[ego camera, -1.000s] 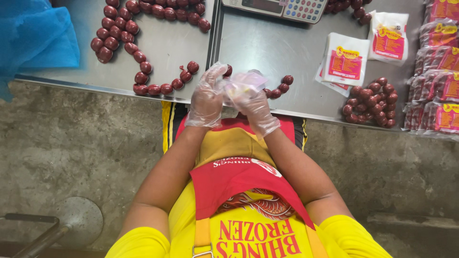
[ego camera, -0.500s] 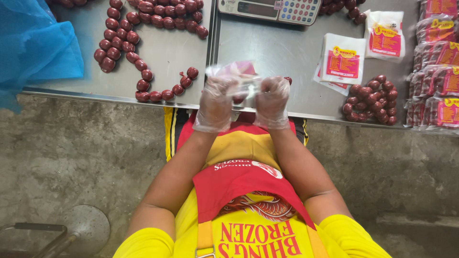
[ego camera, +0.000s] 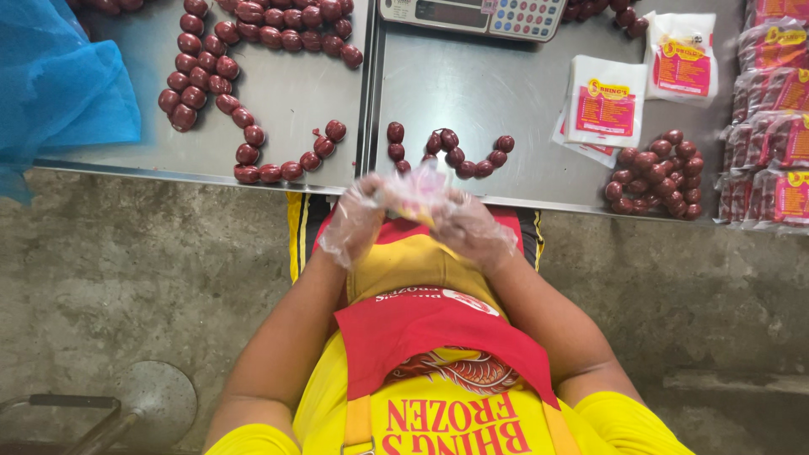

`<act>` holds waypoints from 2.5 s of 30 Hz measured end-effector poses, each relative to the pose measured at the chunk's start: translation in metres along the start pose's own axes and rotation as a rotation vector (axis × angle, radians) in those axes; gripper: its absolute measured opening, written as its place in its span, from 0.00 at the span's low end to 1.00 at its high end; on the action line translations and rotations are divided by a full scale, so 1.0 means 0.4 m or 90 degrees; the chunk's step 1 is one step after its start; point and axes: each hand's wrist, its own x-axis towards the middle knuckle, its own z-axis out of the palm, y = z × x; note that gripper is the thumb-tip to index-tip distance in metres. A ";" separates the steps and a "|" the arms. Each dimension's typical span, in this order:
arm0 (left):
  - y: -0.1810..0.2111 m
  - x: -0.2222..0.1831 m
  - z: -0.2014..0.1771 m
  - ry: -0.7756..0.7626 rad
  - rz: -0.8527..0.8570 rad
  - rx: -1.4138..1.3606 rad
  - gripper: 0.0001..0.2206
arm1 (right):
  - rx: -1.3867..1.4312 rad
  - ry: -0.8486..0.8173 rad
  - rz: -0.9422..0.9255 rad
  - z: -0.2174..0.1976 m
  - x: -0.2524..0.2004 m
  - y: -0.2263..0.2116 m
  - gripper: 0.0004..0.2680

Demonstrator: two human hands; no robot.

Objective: The person places sausages into plastic bags by hand and stacks the packaged sausages onto a table.

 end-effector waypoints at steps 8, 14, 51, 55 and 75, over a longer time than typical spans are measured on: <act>0.040 -0.057 -0.100 -0.354 -0.034 0.472 0.06 | -0.325 -0.154 -0.027 -0.017 -0.001 -0.018 0.04; 0.207 0.136 -0.058 -0.302 -0.125 0.744 0.10 | -1.286 0.059 -0.315 0.075 0.205 -0.159 0.09; 0.006 0.308 0.170 -0.330 0.067 1.041 0.32 | -0.700 0.021 0.066 -0.220 0.091 -0.376 0.18; 0.013 0.261 0.195 -0.381 0.224 1.168 0.38 | -0.805 0.007 0.090 -0.221 0.093 -0.366 0.21; 0.019 0.245 0.227 -0.122 0.017 0.836 0.28 | -0.713 0.231 -0.155 -0.095 0.107 -0.244 0.13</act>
